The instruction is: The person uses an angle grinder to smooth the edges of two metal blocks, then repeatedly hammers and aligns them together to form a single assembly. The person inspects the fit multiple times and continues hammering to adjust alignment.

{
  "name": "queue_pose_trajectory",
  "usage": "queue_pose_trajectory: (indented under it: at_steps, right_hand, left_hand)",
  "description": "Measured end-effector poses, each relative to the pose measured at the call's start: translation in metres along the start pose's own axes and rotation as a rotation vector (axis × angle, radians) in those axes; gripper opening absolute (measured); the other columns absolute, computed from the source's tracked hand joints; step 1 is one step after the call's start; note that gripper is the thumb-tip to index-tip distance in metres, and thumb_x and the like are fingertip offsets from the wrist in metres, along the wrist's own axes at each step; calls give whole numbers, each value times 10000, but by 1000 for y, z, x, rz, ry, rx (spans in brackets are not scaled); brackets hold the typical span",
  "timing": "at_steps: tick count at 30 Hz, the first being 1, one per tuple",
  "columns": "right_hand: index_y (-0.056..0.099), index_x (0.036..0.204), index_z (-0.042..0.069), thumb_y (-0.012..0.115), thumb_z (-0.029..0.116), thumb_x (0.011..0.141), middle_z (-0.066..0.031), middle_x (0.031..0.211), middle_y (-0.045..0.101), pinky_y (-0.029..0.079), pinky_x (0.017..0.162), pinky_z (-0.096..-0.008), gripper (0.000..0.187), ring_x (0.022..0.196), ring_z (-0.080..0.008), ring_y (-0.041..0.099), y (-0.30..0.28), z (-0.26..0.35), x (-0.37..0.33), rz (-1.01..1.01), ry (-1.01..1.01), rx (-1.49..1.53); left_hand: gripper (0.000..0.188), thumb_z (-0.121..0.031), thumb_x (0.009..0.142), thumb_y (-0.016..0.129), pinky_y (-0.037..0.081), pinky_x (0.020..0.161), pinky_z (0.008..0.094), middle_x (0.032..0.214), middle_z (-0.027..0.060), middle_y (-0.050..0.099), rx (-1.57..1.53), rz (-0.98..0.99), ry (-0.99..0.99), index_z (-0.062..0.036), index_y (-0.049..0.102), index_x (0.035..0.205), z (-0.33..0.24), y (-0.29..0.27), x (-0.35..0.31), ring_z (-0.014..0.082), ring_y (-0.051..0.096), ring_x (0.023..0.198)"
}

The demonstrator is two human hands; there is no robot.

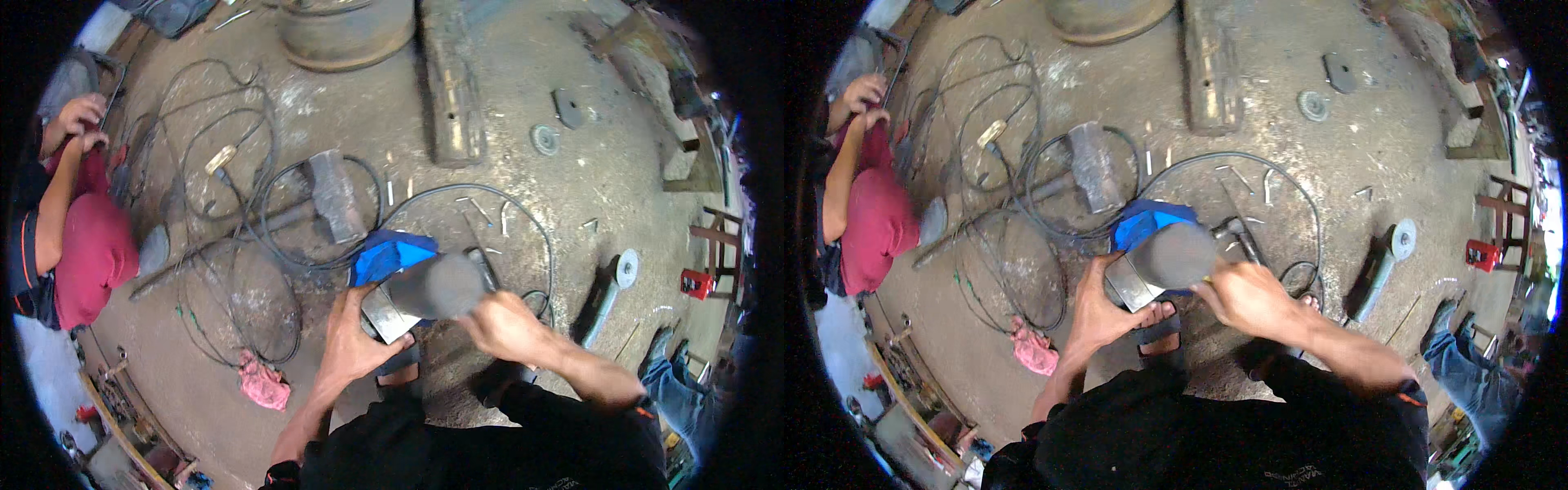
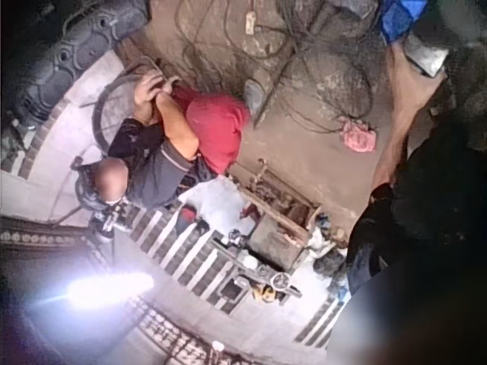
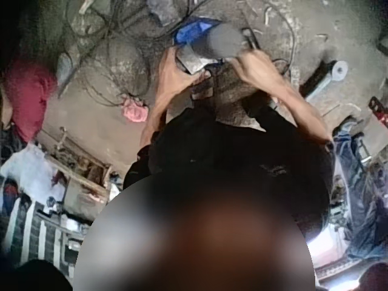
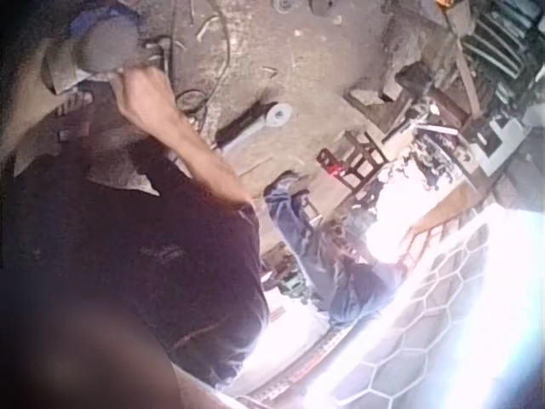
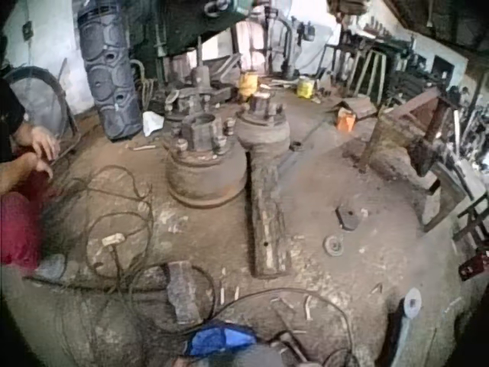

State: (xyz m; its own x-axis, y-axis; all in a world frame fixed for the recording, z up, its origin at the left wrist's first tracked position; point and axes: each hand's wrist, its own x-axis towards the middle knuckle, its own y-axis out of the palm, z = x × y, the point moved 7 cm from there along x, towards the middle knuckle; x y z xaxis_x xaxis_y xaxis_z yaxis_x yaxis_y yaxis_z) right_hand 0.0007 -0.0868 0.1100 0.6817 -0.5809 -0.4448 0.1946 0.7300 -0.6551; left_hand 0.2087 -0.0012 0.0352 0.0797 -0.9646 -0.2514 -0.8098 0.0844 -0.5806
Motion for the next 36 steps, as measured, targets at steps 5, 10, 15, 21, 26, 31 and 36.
queue_pose_trajectory:
  at_steps: [5,10,15,21,26,31,36]
  right_hand:
    - [646,947,-68,591,184,1044,-273,726,618,502,591,-493,276,662,-362,620,-30,-34,-15,-496,262,415]
    - [662,1054,-80,664,122,967,-286,781,680,578,672,-526,220,737,-473,702,11,-40,2,-130,44,135]
    - [679,1110,-73,659,116,974,-315,953,684,576,748,-467,234,883,-403,726,-11,-22,-14,-520,-216,-102]
    - [624,893,-79,656,362,1021,-297,695,643,546,652,-554,460,714,-505,686,19,-89,1,-236,155,166]
    - [587,1033,2,741,308,995,-66,741,597,506,534,-383,345,586,-206,585,71,-138,5,-185,361,825]
    - [537,1343,-12,868,438,866,-90,1108,647,518,901,-342,734,1044,-169,612,119,-102,25,-53,197,1346]
    - [547,1309,-37,935,359,795,-86,1119,651,516,898,-334,757,1011,-174,625,129,-86,37,-223,399,1503]
  left_hand:
    - [916,-441,622,997,537,952,505,1173,265,648,-10,16,-238,10,564,1292,6,-2,-1,433,663,1101]
    - [865,-253,618,962,534,972,482,1189,251,664,49,11,-100,12,535,1322,2,-2,-3,381,671,1127]
    - [861,-177,618,951,526,980,466,1216,241,658,31,-27,-237,5,520,1341,3,-4,3,375,659,1167]
    - [851,-172,626,943,515,995,452,1186,195,656,44,60,-102,4,521,1343,-1,3,22,312,645,1157]
    - [693,-145,745,873,533,1003,435,1193,179,673,-869,-67,-391,24,529,1322,46,13,6,296,675,1114]
    - [654,-522,959,629,543,1033,495,1295,147,673,-1615,18,-809,-27,567,1383,68,70,-23,309,670,1165]
    - [671,-546,962,604,524,1058,497,1354,154,654,-1655,101,-751,-60,553,1422,73,85,-23,321,643,1236]
